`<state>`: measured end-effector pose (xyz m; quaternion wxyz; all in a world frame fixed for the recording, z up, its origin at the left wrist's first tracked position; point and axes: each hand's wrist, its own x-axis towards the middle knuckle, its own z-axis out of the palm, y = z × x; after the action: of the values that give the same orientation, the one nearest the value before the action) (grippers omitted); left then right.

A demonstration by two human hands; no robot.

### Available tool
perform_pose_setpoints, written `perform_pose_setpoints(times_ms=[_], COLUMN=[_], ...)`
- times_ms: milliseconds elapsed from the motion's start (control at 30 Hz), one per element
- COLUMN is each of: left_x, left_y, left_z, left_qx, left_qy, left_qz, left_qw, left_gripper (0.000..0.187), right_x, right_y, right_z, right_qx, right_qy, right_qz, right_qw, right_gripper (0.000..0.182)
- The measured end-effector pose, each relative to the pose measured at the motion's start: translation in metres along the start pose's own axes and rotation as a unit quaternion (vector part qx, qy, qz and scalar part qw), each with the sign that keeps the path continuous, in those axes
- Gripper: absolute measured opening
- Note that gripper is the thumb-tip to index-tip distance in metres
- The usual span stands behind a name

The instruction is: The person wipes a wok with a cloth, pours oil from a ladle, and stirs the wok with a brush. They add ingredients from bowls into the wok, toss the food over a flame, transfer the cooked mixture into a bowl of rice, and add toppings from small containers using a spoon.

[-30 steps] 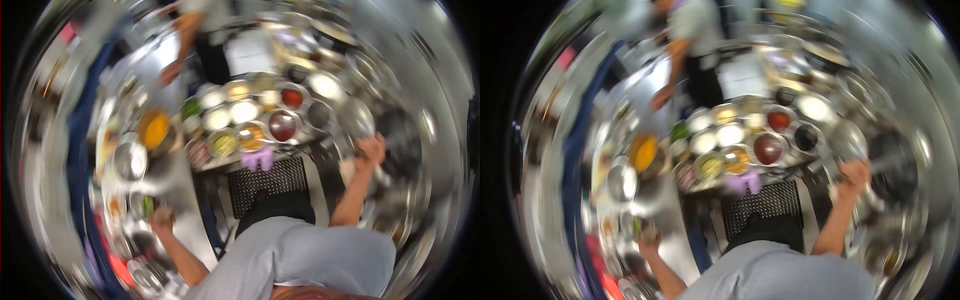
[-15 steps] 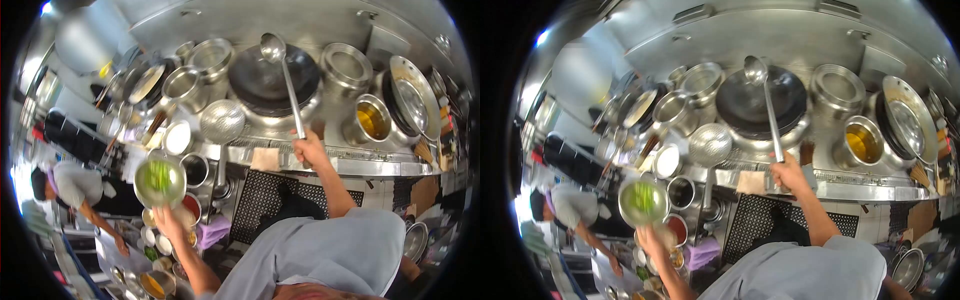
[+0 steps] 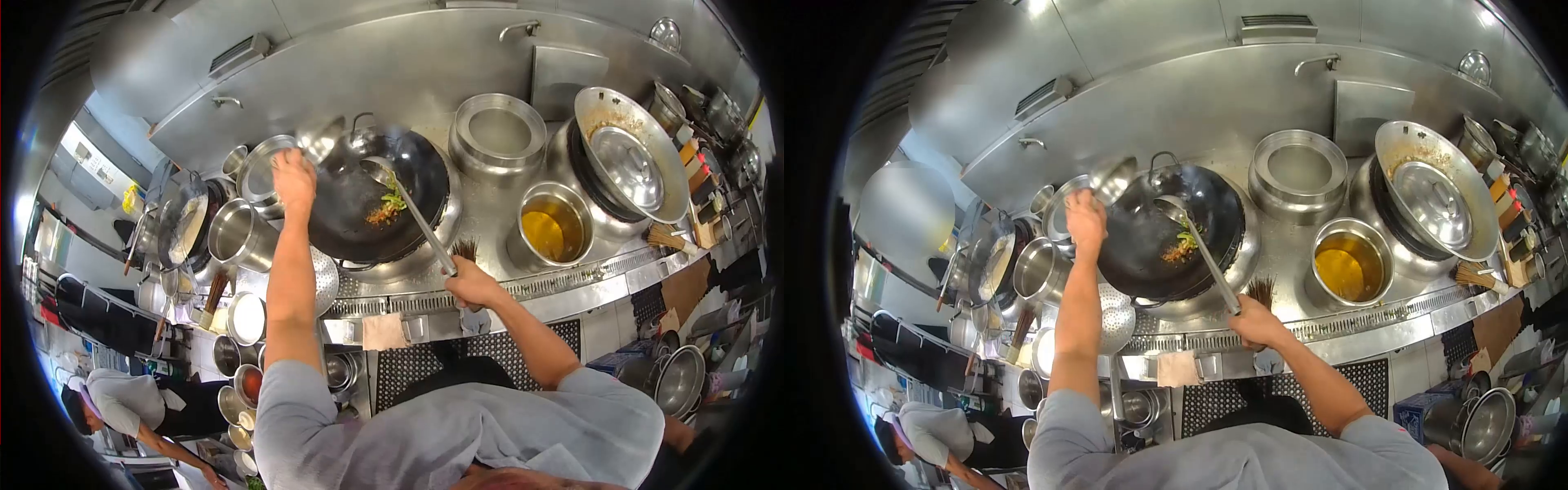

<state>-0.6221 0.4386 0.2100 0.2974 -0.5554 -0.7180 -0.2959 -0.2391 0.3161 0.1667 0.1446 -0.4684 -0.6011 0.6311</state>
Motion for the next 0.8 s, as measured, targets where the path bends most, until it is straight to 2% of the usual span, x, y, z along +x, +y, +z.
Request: perform_pose_setpoints(times_ms=[33, 67, 100, 133, 167, 200, 267, 300, 333, 367, 400, 433, 467, 500, 533, 567, 600, 667, 700, 733, 767, 800], left_x=[0.002, -0.003, -0.013, -0.023, -0.026, -0.029, -0.054, -0.059, -0.063, -0.066, -0.073, -0.08, -0.097, -0.112, -0.125, -0.146, -0.174, -0.235, -0.272, -0.31, -0.354, -0.398], left_y=[0.004, 0.004, 0.002, 0.0, -0.005, -0.007, -0.002, 0.01, 0.004, -0.004, -0.012, -0.022, -0.047, -0.049, -0.048, -0.053, -0.058, -0.061, -0.06, -0.057, -0.052, -0.045], left_z=[-0.004, -0.001, 0.005, 0.01, 0.015, 0.022, 0.034, 0.017, 0.017, 0.018, 0.015, 0.002, -0.005, -0.032, -0.072, -0.113, -0.158, -0.239, -0.273, -0.306, -0.338, -0.366], left_qx=[0.004, 0.008, 0.037, 0.064, 0.043, 0.047, 0.061, 0.054, 0.057, 0.003, -0.049, -0.088, -0.142, -0.336, -0.508, -0.547, -0.585, -0.557, -0.544, -0.528, -0.525, -0.516], left_qy=[0.002, -0.002, -0.076, -0.149, -0.097, -0.093, -0.168, -0.182, -0.183, -0.08, 0.025, 0.051, 0.031, 0.068, 0.108, 0.1, 0.096, 0.106, 0.129, 0.154, 0.166, 0.198], left_qz=[-0.009, -0.011, 0.069, 0.144, 0.056, 0.053, 0.068, 0.016, 0.009, -0.09, -0.188, -0.23, -0.281, -0.389, -0.474, -0.478, -0.48, -0.561, -0.566, -0.57, -0.596, -0.621], left_qw=[1.0, 1.0, 0.994, 0.976, 0.993, 0.993, 0.982, 0.982, 0.981, 0.993, 0.981, 0.968, 0.949, 0.855, 0.711, 0.679, 0.647, 0.603, 0.606, 0.611, 0.584, 0.556], left_gripper=[0.025, 0.025, 0.025, 0.024, 0.022, 0.022, 0.024, 0.025, 0.025, 0.025, 0.026, 0.025, 0.037, 0.041, 0.044, 0.045, 0.046, 0.045, 0.044, 0.044, 0.043, 0.043], right_x=[-0.003, -0.005, -0.005, -0.006, -0.005, -0.002, 0.001, 0.007, 0.012, 0.02, 0.034, 0.053, 0.086, 0.116, 0.088, 0.087, 0.079, 0.065, 0.063, 0.066, 0.068, 0.082], right_y=[-0.002, -0.004, -0.003, 0.004, 0.011, 0.013, 0.012, 0.017, 0.018, 0.015, 0.011, 0.013, 0.032, 0.043, -0.022, -0.031, -0.037, -0.023, -0.012, 0.007, 0.029, 0.052], right_z=[-0.003, -0.006, -0.008, -0.008, -0.008, -0.006, -0.003, -0.002, -0.002, -0.005, -0.008, -0.011, -0.018, -0.022, -0.016, -0.015, -0.012, -0.004, 0.003, 0.017, 0.033, 0.047], right_qx=[0.003, -0.068, -0.141, -0.145, -0.188, -0.227, -0.245, -0.29, -0.333, -0.326, -0.337, -0.35, -0.381, -0.41, -0.333, -0.362, -0.265, -0.037, -0.046, 0.086, 0.215, 0.06], right_qy=[-0.006, 0.012, 0.029, 0.022, 0.037, 0.057, 0.047, 0.074, 0.103, 0.086, 0.089, 0.09, 0.103, 0.112, 0.06, 0.079, 0.071, 0.015, -0.002, -0.006, -0.017, 0.089], right_qz=[0.004, 0.026, 0.047, 0.049, 0.034, 0.015, 0.034, -0.003, -0.043, -0.015, -0.027, -0.039, -0.083, -0.128, 0.017, -0.021, -0.016, -0.046, -0.047, -0.044, -0.033, -0.082], right_qw=[1.0, 0.997, 0.989, 0.988, 0.981, 0.972, 0.968, 0.954, 0.936, 0.941, 0.937, 0.932, 0.915, 0.896, 0.941, 0.929, 0.961, 0.998, 0.998, 0.995, 0.976, 0.991], right_gripper=[0.038, 0.042, 0.046, 0.046, 0.046, 0.045, 0.043, 0.042, 0.042, 0.044, 0.043, 0.042, 0.041, 0.039, 0.038, 0.038, 0.036, 0.035, 0.035, 0.032, 0.03, 0.026])
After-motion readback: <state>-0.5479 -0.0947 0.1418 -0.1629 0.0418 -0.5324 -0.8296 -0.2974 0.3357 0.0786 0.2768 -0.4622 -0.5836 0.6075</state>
